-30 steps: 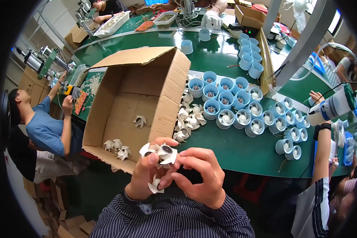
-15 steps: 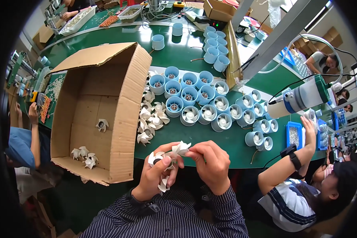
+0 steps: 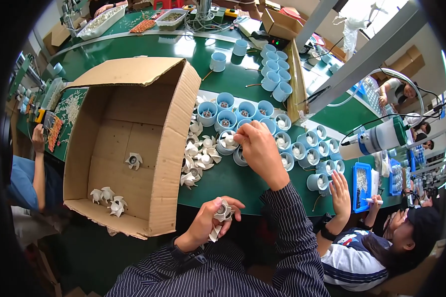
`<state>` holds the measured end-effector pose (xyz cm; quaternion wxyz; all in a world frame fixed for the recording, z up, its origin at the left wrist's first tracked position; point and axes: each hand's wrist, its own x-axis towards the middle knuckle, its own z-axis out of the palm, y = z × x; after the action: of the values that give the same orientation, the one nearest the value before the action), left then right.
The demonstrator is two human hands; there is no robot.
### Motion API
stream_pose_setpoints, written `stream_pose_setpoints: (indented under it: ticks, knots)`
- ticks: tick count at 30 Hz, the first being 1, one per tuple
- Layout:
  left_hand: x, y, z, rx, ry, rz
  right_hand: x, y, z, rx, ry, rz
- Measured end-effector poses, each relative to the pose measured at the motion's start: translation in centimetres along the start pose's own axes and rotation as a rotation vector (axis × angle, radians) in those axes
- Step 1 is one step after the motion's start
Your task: The person applies glue to the interior of blue fan housings using a dispenser, then picks up white fan blades from a cardboard box and presses them into the housings.
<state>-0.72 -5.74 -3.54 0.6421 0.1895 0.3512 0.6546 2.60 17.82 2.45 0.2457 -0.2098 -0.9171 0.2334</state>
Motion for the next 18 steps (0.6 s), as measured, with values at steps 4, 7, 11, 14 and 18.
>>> stream_pose_setpoints:
  ticks: [4, 7, 11, 14, 18]
  knots:
    - [-0.1, 0.0, -0.1, 0.046, 0.033, -0.007, 0.3, 0.1, -0.1, -0.046, -0.07, 0.029]
    - [-0.2, 0.3, 0.0, 0.074, 0.051, -0.001, 0.5, -0.6, -0.2, -0.071, -0.102, 0.054]
    - [0.0, 0.4, 0.5, 0.087, 0.067, 0.004, 0.6, -0.8, 0.5, -0.167, -0.121, -0.01]
    - [0.3, 0.6, 0.8, 0.037, 0.069, 0.011, 0.4, -0.8, 0.2, -0.299, -0.104, -0.115]
    - [0.4, 1.1, 0.7, -0.089, 0.093, 0.032, -1.7, -3.6, -2.1, 0.085, -0.115, 0.037]
